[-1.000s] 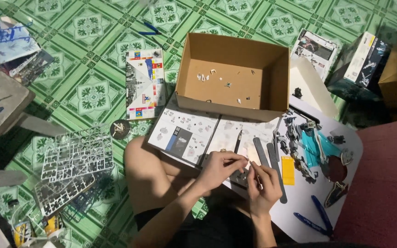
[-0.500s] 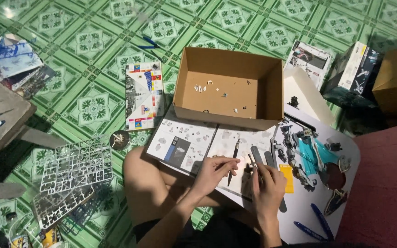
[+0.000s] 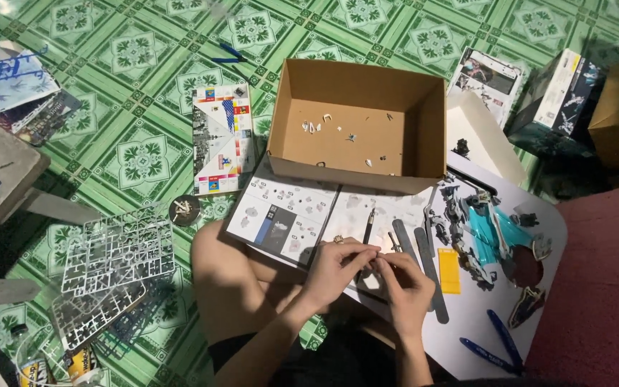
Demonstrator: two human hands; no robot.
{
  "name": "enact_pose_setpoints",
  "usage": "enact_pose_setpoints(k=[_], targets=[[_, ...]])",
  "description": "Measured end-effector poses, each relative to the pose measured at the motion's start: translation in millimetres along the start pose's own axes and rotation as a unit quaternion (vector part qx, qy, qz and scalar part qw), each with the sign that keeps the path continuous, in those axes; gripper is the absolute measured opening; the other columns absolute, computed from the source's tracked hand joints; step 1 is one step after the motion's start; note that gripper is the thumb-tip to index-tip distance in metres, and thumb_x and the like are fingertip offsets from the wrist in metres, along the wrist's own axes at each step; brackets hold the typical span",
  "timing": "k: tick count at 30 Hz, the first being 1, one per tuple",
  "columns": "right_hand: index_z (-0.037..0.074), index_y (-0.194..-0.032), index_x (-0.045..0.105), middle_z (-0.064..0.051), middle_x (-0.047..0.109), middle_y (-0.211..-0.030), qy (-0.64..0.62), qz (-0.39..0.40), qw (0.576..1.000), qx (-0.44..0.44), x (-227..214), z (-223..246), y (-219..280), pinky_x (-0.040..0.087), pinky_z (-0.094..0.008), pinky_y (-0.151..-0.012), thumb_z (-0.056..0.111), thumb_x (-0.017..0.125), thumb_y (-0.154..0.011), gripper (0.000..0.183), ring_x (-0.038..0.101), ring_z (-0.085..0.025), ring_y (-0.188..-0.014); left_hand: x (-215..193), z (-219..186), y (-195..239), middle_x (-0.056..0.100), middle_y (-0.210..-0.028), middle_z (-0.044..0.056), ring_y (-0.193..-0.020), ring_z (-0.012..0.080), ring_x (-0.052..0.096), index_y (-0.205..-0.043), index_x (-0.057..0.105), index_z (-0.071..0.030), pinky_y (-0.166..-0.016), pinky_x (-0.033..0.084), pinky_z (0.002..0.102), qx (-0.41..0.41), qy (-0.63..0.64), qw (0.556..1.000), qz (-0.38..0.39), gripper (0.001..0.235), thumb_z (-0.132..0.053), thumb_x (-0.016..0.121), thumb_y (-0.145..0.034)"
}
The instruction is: Sanding small plastic model parts to remove nub marks and smooth surfaces using a sanding stick.
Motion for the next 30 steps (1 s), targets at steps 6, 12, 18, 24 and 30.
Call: enact_pose_setpoints(k=[6, 12, 18, 24, 30], targets=[[-0.009, -0.084, 0.066, -0.011, 0.058, -0.072, -0.180, 0.038, 0.969, 0.165, -2, -30, -1, 0.045, -0.026, -0.060, -0.002, 0.062, -0.084, 0.008, 0.052, -0.017, -0.063, -2, 1, -1, 0.068, -0.084, 0.007, -0.069, 0.0122, 0.060, -0.098, 0.071, 0.002, -0.060, 0.049, 0.020, -0.024, -0.014, 0.996, 0.080, 0.016, -0.008, 0.062, -0.088], [-0.009, -0.084, 0.064, -0.017, 0.058, -0.069, -0.233, -0.016, 0.960, 0.157, 0, -37, -1, 0.047, -0.032, -0.052, 0.005, 0.069, -0.084, 0.015, 0.055, -0.021, -0.057, -4, -23, -5, 0.071, -0.077, 0.008, -0.066, 0.0192, 0.068, -0.095, 0.075, -0.009, -0.063, 0.052, 0.029, 0.072, -0.098, 0.991, 0.060, 0.011, -0.005, 0.069, -0.087], [-0.009, -0.086, 0.059, -0.027, 0.059, -0.084, -0.356, 0.042, 0.930, 0.081, -2, -36, -5, 0.046, -0.033, -0.052, -0.004, 0.063, -0.083, 0.007, 0.059, -0.025, -0.068, 5, -35, -8, 0.071, -0.074, 0.001, -0.065, 0.0120, 0.069, -0.092, 0.075, -0.011, -0.064, 0.055, 0.024, 0.115, -0.124, 0.985, 0.043, 0.012, -0.003, 0.071, -0.083], [-0.009, -0.084, 0.057, -0.027, 0.057, -0.082, -0.373, 0.069, 0.923, 0.061, -4, -26, -7, 0.047, -0.033, -0.046, -0.006, 0.063, -0.082, 0.007, 0.059, -0.024, -0.064, 5, -27, -7, 0.073, -0.073, 0.004, -0.060, 0.0124, 0.069, -0.091, 0.076, -0.010, -0.056, 0.053, 0.022, 0.129, -0.112, 0.985, 0.020, 0.017, 0.001, 0.075, -0.078], [-0.011, -0.086, 0.064, -0.025, 0.055, -0.071, -0.334, 0.058, 0.940, 0.037, -8, -16, -4, 0.044, -0.029, -0.040, -0.009, 0.064, -0.080, 0.007, 0.049, -0.017, -0.052, 6, -27, -2, 0.074, -0.077, 0.002, -0.062, 0.0140, 0.071, -0.094, 0.076, -0.013, -0.055, 0.054, 0.023, 0.159, -0.120, 0.979, 0.030, 0.018, -0.002, 0.075, -0.080]])
Point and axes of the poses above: each hand's wrist, its own y-axis away from the middle knuckle, its own x-axis out of the palm, z = x × y, the point moved 3 cm from there along -y, towards the middle knuckle
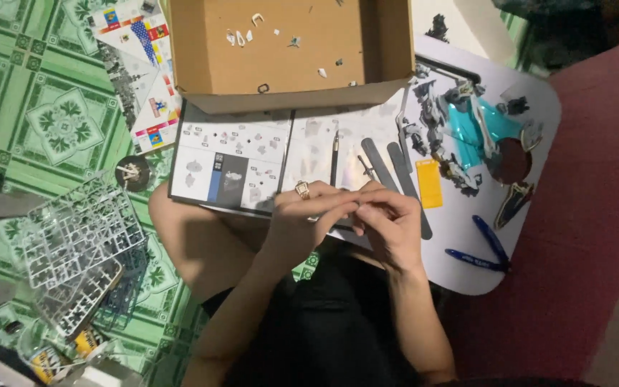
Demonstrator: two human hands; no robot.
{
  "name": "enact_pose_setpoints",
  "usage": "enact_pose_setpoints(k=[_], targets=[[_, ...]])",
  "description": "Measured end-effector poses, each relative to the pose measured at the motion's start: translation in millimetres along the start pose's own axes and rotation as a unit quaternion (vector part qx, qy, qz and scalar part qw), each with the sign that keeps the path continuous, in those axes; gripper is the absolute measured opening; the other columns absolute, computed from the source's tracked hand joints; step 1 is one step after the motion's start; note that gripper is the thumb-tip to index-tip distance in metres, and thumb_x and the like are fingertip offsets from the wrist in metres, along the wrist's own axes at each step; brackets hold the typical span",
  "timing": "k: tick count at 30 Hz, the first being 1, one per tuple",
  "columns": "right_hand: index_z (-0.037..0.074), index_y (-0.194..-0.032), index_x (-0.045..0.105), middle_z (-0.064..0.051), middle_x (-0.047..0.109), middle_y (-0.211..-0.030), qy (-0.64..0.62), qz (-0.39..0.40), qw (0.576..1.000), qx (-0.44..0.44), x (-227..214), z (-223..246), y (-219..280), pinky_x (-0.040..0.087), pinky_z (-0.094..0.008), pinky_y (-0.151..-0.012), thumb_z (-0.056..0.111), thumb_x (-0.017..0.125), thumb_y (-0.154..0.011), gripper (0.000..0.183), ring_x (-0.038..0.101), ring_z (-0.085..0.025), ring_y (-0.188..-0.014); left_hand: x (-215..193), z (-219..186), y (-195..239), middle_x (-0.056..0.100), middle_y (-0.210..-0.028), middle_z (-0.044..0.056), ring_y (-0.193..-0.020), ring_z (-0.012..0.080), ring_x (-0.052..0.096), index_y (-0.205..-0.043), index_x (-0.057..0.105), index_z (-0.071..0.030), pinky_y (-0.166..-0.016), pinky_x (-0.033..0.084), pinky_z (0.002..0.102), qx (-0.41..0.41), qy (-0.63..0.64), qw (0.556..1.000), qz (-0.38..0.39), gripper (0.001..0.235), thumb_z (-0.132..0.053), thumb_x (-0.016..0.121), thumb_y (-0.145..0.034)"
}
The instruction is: Sanding small plastic model parts to remove nub marks and smooth surfaces using a sanding stick.
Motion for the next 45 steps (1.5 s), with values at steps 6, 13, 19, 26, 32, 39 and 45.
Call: enact_pose_setpoints(k=[6, 13, 19, 26, 32, 39, 45], targets=[[-0.009, -0.088, 0.066, -0.018, 0.053, -0.072, -0.059, 0.008, 0.998, -0.013, 3, 6, 1, 0.043, -0.026, -0.042, -0.003, 0.062, -0.082, 0.009, 0.050, -0.014, -0.059, -1, -4, 1, 0.072, -0.072, 0.005, -0.064, 0.0180, 0.071, -0.101, 0.074, -0.008, -0.055, 0.053, 0.024, -0.003, 0.056, 0.998, 0.035, 0.019, 0.001, 0.066, -0.085], [-0.007, -0.089, 0.065, -0.015, 0.048, -0.069, -0.112, -0.019, 0.994, 0.006, 7, 3, 10, 0.048, -0.025, -0.044, 0.003, 0.062, -0.086, 0.011, 0.061, -0.024, -0.068, -3, -13, 12, 0.074, -0.076, 0.006, -0.072, 0.0241, 0.074, -0.102, 0.073, -0.012, -0.053, 0.057, 0.027, -0.073, 0.013, 0.997, 0.007, 0.023, -0.005, 0.072, -0.081], [-0.007, -0.090, 0.066, -0.015, 0.048, -0.068, -0.064, -0.019, 0.997, -0.034, 16, 8, 17, 0.048, -0.026, -0.044, 0.003, 0.064, -0.084, 0.012, 0.056, -0.019, -0.066, 0, -16, 17, 0.075, -0.075, 0.007, -0.066, 0.0224, 0.074, -0.094, 0.074, -0.010, -0.047, 0.056, 0.024, -0.078, 0.071, 0.993, -0.049, 0.021, 0.001, 0.076, -0.076], [-0.010, -0.086, 0.066, -0.020, 0.053, -0.066, 0.066, -0.027, 0.985, -0.155, 13, 10, 25, 0.047, -0.029, -0.043, -0.006, 0.067, -0.078, 0.010, 0.057, -0.023, -0.059, -6, -25, 22, 0.076, -0.083, 0.007, -0.074, 0.0193, 0.074, -0.096, 0.076, -0.011, -0.052, 0.058, 0.023, -0.051, 0.066, 0.993, -0.086, 0.014, -0.005, 0.072, -0.084], [-0.010, -0.086, 0.068, -0.019, 0.054, -0.064, 0.078, -0.042, 0.983, -0.164, 16, 10, 28, 0.047, -0.029, -0.046, -0.009, 0.068, -0.076, 0.010, 0.055, -0.019, -0.056, -7, -29, 22, 0.076, -0.092, 0.009, -0.080, 0.0241, 0.074, -0.097, 0.075, -0.007, -0.061, 0.062, 0.031, 0.062, -0.050, 0.994, -0.074, 0.021, 0.002, 0.074, -0.079], [-0.008, -0.087, 0.068, -0.017, 0.055, -0.066, 0.078, -0.054, 0.980, -0.173, 18, 8, 27, 0.046, -0.028, -0.049, -0.007, 0.069, -0.078, 0.010, 0.056, -0.017, -0.058, -5, -29, 22, 0.075, -0.095, 0.011, -0.082, 0.0246, 0.074, -0.103, 0.073, -0.006, -0.065, 0.062, 0.031, 0.076, -0.030, 0.992, -0.098, 0.024, 0.003, 0.074, -0.080], [-0.008, -0.087, 0.068, -0.018, 0.056, -0.069, 0.100, -0.062, 0.975, -0.187, 17, 7, 26, 0.044, -0.028, -0.051, -0.007, 0.070, -0.077, 0.010, 0.053, -0.016, -0.059, -2, -28, 22, 0.075, -0.096, 0.011, -0.083, 0.0231, 0.074, -0.102, 0.073, -0.005, -0.068, 0.061, 0.030, 0.083, -0.021, 0.991, -0.099, 0.020, 0.000, 0.071, -0.083]])
Point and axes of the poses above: each hand's wrist, its own y-axis away from the middle knuckle, its own x-axis out of the palm, z = x × y, the point moved 3 cm from there along -y, towards the middle knuckle
